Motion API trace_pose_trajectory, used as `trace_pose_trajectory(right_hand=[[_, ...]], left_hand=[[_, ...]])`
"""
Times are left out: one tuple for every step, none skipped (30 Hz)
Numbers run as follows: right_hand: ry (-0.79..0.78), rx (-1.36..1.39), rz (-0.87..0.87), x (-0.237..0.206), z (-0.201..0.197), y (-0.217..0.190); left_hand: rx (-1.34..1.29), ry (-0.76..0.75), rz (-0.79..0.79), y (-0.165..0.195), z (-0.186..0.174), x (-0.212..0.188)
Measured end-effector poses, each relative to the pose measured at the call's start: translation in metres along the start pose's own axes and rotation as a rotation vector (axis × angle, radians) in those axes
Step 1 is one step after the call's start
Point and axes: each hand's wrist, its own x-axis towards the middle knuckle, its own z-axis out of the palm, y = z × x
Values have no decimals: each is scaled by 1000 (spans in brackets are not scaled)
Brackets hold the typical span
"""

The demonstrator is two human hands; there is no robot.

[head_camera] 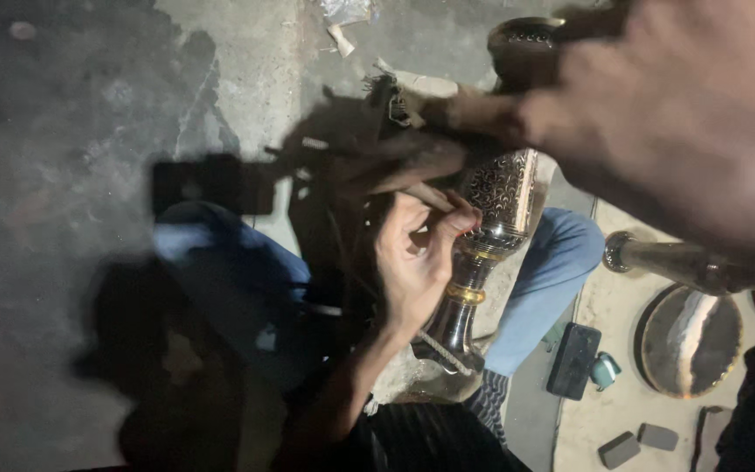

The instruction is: The person sits on the floor with an engraved brass vase-like object held against a cloth pad, and polishes its surface. They rub the metal with a small stick in one hand while striking or pressing it with a wooden block in the other hand, working around the vase's body and neck, and occasionally apply red marking material from a small stick before resuming rubbing.

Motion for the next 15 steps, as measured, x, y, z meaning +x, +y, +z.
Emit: trace_pose_trajectory(right_hand=[[96, 46, 31, 2, -2, 0], [177, 110, 63, 1, -3, 0], [260, 176, 90, 0, -3, 1], [321, 261, 111, -1, 1, -1], [418, 373, 135, -3, 7, -3], [520, 485, 147, -5, 17, -7], [666, 621, 163, -9, 31, -13], [753, 782, 212, -12, 48, -22], [855, 943, 249, -16, 69, -33], [890, 1135, 318, -13, 89, -54], [921, 1327, 387, -9, 111, -77], [929, 1353, 546, -2, 132, -103], [942, 1374, 708, 9, 150, -132], [1013, 1461, 810, 19, 166, -163], [1081, 1546, 913, 27, 178, -194]], left_hand=[[-3, -41, 5, -1, -2, 4], [-3, -85, 13, -1, -5, 10], [-3, -132, 12, -1, -9, 15], [-47, -145, -14, -1, -11, 18], [-95, -160, -42, -1, -14, 22], [-144, -176, -69, 0, -17, 25], [-179, -210, -41, 1, -22, 27], [-214, -243, -9, 3, -29, 29], [-249, -276, 19, 6, -36, 30], [-233, -262, 41, 8, -43, 30], [-217, -246, 64, 11, -51, 27], [-199, -230, 89, 13, -57, 26], [-223, -225, 84, 14, -63, 26], [-244, -218, 72, 16, -68, 25], [-266, -210, 58, 16, -72, 22]])
